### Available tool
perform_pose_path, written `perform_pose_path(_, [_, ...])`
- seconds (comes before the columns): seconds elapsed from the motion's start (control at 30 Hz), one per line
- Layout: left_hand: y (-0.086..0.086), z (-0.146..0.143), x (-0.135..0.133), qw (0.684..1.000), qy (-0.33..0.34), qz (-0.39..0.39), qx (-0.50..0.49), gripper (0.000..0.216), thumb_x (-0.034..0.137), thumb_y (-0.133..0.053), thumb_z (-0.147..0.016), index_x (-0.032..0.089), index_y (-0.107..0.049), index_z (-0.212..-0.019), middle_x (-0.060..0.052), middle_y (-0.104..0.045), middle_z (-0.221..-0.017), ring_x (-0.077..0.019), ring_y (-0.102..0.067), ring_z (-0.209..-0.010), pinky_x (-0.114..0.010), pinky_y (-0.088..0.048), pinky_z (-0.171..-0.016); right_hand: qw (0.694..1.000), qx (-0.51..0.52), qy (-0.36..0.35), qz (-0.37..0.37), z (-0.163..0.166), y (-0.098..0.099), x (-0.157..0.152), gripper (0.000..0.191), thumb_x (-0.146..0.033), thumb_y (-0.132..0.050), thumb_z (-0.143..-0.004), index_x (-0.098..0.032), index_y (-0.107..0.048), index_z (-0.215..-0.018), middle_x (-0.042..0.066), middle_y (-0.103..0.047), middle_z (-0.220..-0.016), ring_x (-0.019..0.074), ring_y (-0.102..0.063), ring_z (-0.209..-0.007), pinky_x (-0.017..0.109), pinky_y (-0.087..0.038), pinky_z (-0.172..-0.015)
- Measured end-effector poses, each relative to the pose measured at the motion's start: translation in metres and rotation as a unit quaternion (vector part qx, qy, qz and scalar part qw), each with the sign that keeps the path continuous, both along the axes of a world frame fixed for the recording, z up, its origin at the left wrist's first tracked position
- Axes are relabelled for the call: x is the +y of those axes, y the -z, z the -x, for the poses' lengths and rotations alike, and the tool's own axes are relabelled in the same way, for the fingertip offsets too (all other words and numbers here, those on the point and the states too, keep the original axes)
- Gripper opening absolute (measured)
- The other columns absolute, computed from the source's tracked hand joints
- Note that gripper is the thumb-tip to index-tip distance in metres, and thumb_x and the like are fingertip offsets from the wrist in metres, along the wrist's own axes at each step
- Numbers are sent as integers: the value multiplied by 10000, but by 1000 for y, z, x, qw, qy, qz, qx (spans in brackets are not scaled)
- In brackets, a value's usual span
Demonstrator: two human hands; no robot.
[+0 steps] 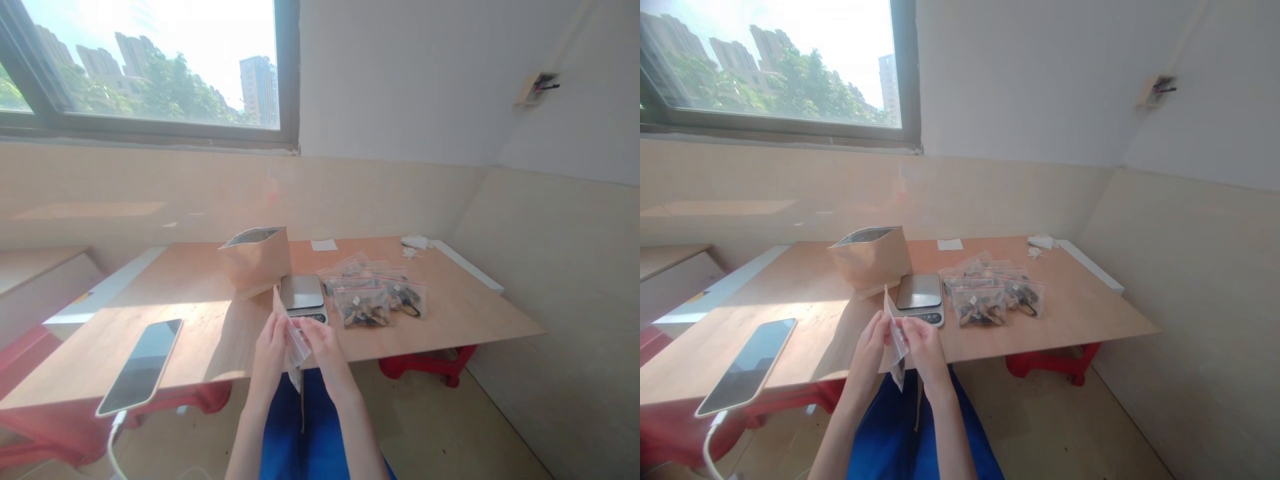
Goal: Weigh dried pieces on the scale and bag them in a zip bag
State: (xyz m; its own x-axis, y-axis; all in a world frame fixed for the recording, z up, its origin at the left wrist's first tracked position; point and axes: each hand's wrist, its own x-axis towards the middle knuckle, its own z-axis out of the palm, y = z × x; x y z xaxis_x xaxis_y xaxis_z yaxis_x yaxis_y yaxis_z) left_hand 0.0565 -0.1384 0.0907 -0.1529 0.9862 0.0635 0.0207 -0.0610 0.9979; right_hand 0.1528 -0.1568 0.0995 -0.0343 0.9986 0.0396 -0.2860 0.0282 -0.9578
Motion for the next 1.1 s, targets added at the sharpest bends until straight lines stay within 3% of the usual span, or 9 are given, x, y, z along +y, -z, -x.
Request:
perform_pose_path(0.13, [7, -1, 3, 1000, 6, -5, 25, 319, 497, -475, -735, 196, -439, -636, 27, -463, -593, -130, -461, -597, -222, -371, -562, 999, 12, 28, 10, 1, 6, 3, 359, -468, -653, -728, -142, -671, -878, 72, -700, -861, 215, -638, -886, 311, -469, -819])
perform_pose_path(0.3, [6, -5, 1, 999, 22, -7, 35, 351, 524, -452, -739, 189, -456, -635, 19, -464, -589, -132, -456, -594, -226, -377, -566, 997, 20, 59, 36, 2, 12, 7, 391, -488, -697, -664, -132, -649, -818, 69, -697, -804, 189, -641, -792, 293, -487, -760])
perform_pose_path(0.63, [10, -6, 0, 995, 53, -43, 66, 364, 523, -460, -761, 180, -493, -642, 15, -453, -589, -133, -440, -591, -220, -364, -558, 995, -49, 82, -1, -4, 11, 7, 224, -374, -651, -695, -155, -603, -697, 21, -642, -630, 158, -620, -632, 269, -498, -627])
perform_pose_path(0.93, [15, -5, -2, 992, 34, -65, 100, 403, 504, -446, -771, 193, -329, -543, 44, -293, -523, -98, -323, -528, -200, -265, -496, 986, -103, 130, -21, 0, 15, 9, 158, -298, -605, -694, -183, -516, -631, 3, -603, -590, 149, -600, -577, 263, -488, -571])
perform_pose_path(1.1, [9, 3, -5, 993, 35, -70, 88, 375, 497, -419, -799, 182, -435, -596, 36, -355, -537, -105, -343, -534, -205, -288, -507, 975, -136, 169, -38, -12, 15, 9, 174, -307, -619, -704, -190, -500, -655, -9, -585, -625, 135, -568, -599, 256, -470, -613])
